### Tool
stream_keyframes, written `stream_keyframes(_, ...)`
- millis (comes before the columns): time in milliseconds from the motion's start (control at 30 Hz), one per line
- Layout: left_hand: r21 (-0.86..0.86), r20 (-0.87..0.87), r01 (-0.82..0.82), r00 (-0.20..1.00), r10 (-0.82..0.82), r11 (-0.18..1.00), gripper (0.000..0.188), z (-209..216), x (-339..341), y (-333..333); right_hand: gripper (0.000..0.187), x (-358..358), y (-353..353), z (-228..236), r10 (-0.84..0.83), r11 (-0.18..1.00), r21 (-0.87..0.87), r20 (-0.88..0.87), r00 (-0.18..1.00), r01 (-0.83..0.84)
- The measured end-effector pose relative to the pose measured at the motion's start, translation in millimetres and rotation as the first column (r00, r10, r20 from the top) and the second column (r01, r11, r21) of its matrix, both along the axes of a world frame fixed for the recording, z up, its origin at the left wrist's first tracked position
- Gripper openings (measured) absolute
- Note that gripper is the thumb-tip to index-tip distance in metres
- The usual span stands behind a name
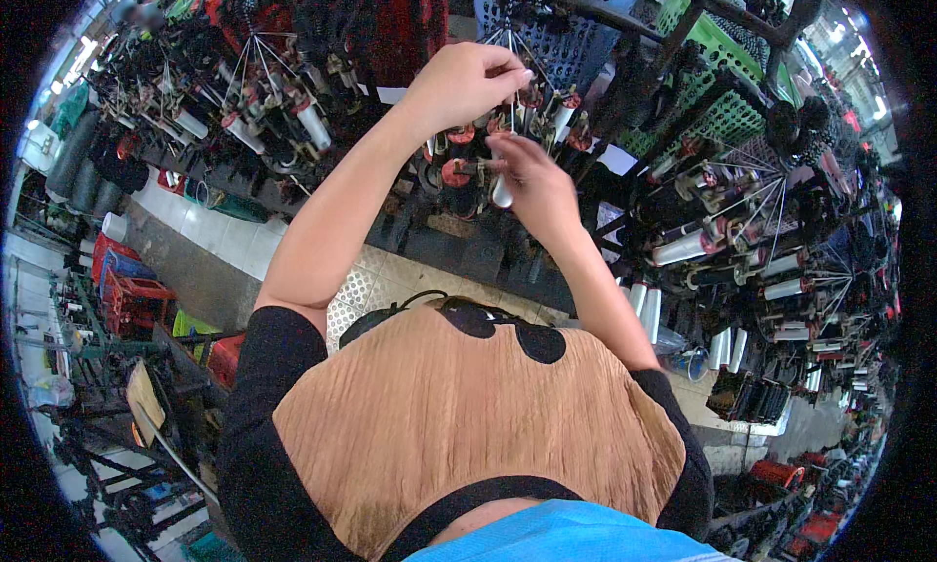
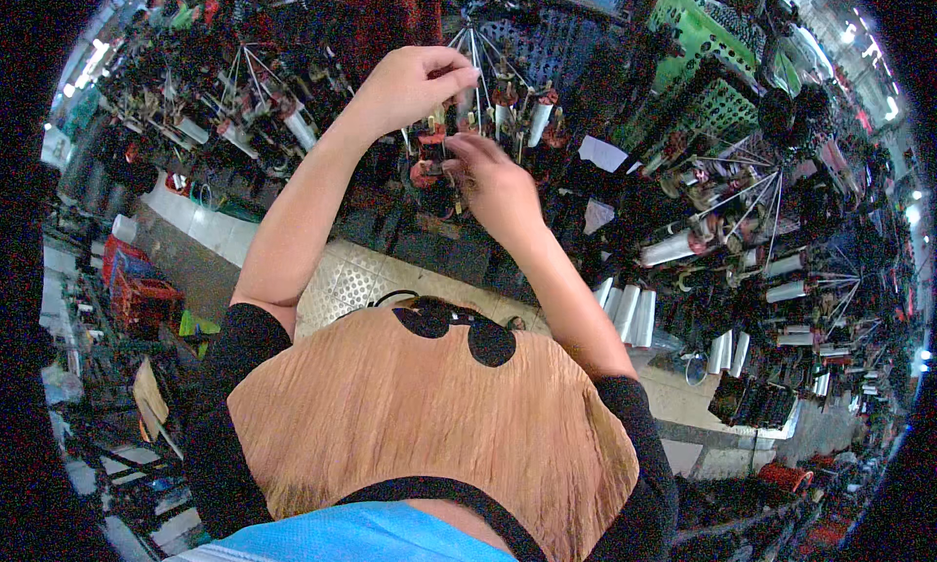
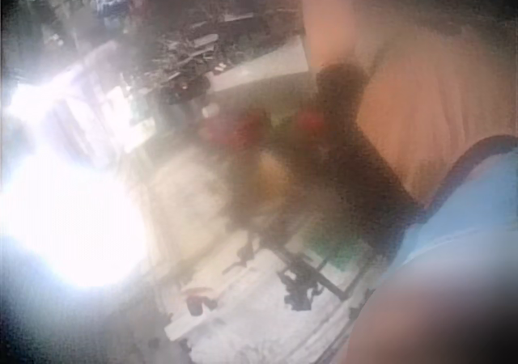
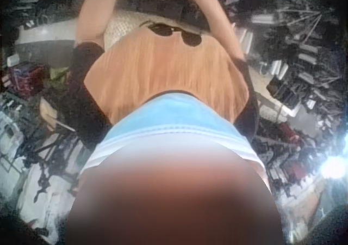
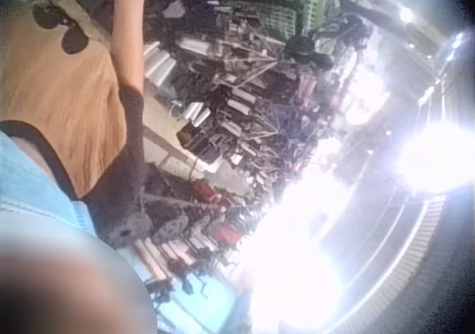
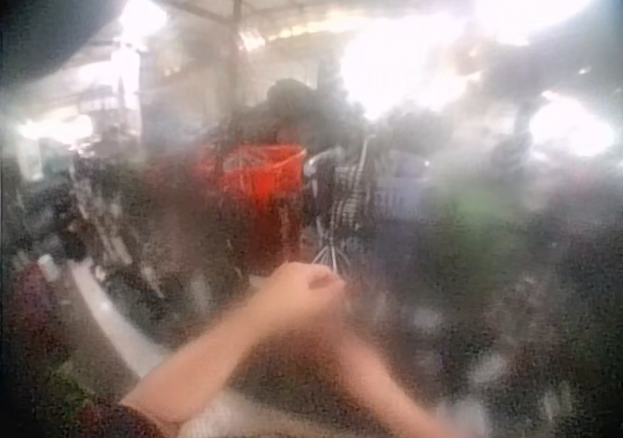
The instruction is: The person threads white yarn through the guides of a circular knitting machine, then handles a black yarn cone and threads it into the machine. They continue to adjust and thread multiple yarn strands through the machine's tensioners and guides.
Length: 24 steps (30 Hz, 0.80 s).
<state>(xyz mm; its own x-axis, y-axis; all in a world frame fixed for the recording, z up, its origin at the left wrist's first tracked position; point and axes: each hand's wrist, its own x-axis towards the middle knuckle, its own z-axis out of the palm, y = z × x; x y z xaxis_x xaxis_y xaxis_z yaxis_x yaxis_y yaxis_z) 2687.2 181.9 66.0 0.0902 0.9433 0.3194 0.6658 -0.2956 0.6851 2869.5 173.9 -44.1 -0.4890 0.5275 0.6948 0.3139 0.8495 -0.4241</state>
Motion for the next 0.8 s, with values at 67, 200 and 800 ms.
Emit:
stream_keyframes(67, 0.043, 0.063, -0.032, 0.998, 0.029, 0.999, 0.024, 3, -7, -3, 0.022, 40, 1, -36, -0.259, 0.959, 0.025, -0.329, 0.908, 0.283)
stream_keyframes(200, 0.113, 0.391, -0.014, 0.920, -0.032, 0.993, 0.024, 7, -13, 4, 0.039, 101, -11, -224, -0.773, 0.505, -0.734, -0.151, 0.616, 0.453)
stream_keyframes(800, 0.013, 0.723, -0.094, 0.689, 0.055, 0.996, 0.023, -28, -15, 61, 0.028, 150, -29, -328, -0.525, 0.381, -0.841, 0.144, 0.839, 0.383)
